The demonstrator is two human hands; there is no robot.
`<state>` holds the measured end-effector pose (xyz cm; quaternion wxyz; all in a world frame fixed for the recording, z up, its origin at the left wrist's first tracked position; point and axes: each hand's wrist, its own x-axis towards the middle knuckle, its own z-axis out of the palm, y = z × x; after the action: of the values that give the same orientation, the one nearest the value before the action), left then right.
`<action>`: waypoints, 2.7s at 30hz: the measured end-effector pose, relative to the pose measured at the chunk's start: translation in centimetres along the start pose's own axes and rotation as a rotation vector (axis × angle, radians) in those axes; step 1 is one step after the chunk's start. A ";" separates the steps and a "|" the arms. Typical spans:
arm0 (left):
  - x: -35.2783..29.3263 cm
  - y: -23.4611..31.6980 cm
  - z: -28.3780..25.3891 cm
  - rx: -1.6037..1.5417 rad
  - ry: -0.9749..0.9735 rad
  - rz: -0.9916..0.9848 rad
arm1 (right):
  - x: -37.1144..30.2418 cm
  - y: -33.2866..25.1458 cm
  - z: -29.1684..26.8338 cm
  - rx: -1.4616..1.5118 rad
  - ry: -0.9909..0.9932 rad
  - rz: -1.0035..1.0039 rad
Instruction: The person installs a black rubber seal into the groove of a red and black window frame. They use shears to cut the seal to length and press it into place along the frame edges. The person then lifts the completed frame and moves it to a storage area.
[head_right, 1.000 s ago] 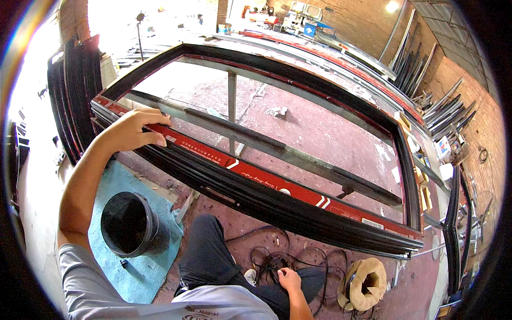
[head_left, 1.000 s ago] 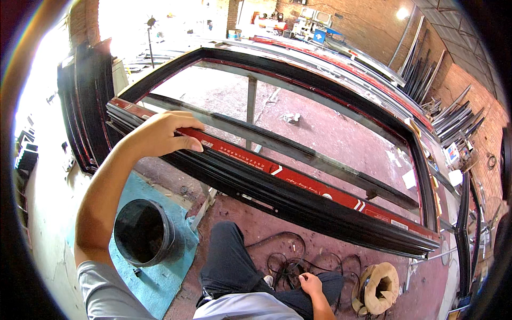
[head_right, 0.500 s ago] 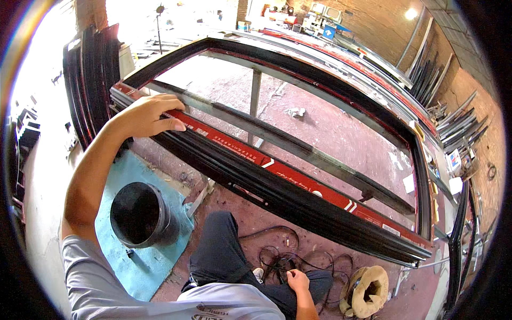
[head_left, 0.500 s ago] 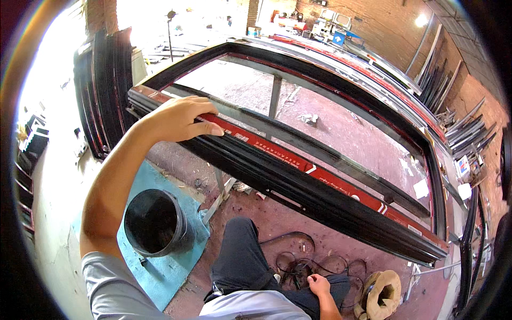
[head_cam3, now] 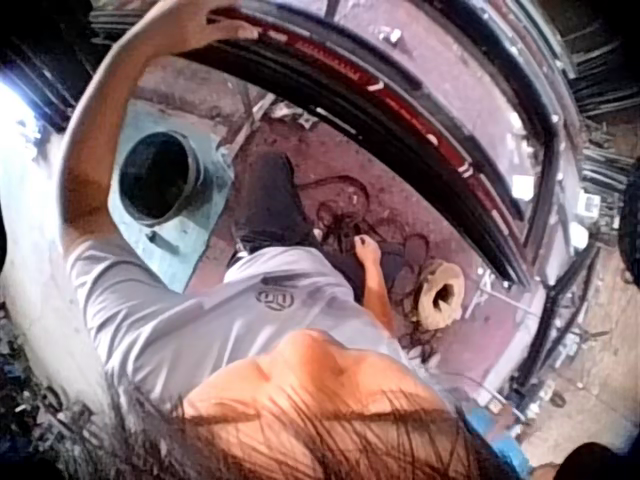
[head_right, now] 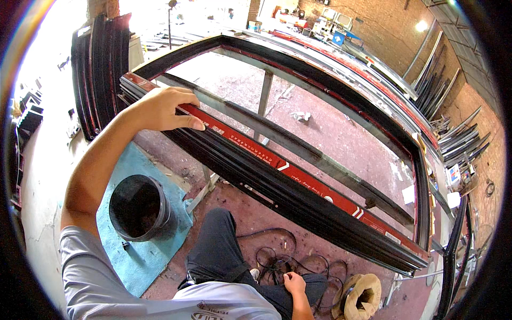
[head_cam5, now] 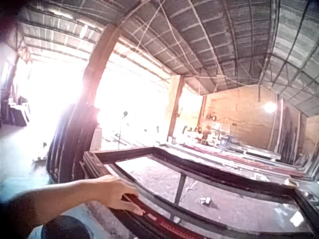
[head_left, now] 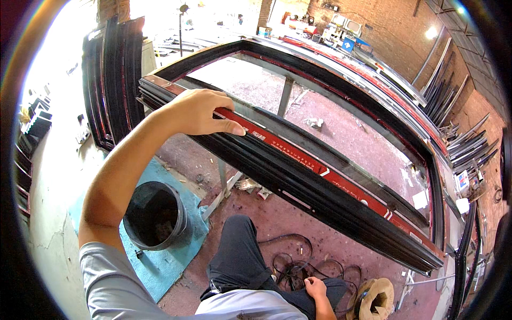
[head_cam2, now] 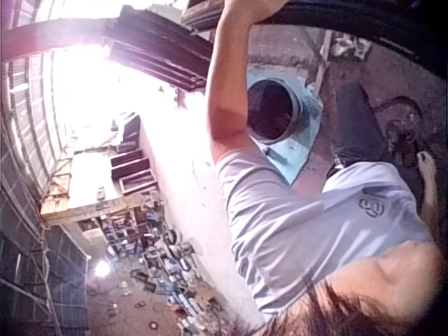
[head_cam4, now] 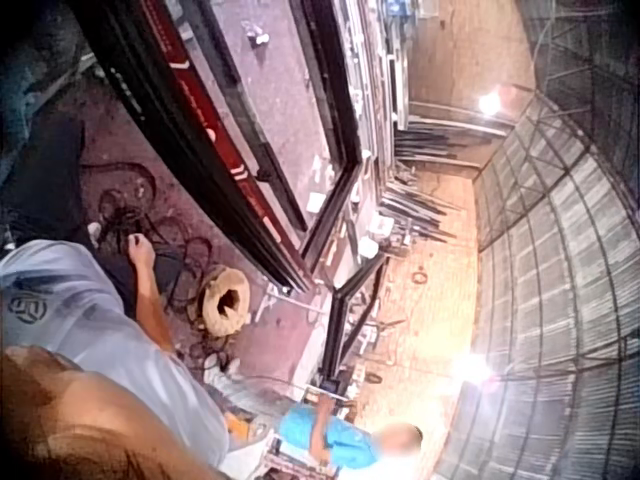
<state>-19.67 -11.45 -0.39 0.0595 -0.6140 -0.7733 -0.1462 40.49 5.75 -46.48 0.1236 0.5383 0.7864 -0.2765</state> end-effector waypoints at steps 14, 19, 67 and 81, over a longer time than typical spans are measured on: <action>0.0 -2.0 -0.8 -0.126 -0.128 -0.088 | 0.4 1.4 1.0 -0.015 0.020 -0.008; -0.2 -3.6 -1.7 -0.096 -0.181 -0.038 | -0.2 0.5 0.3 -0.001 0.011 0.009; -1.3 -8.7 -2.6 -0.098 -0.177 -0.092 | 0.0 0.5 0.1 0.028 -0.005 0.041; -2.4 -10.5 -3.1 -0.004 -0.130 -0.138 | 1.0 0.9 0.8 -0.009 -0.015 0.053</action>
<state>-29.49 -16.73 0.27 -0.0021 -0.5678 -0.8156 -0.1112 40.83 6.32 -47.86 0.1393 0.5561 0.7723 -0.2736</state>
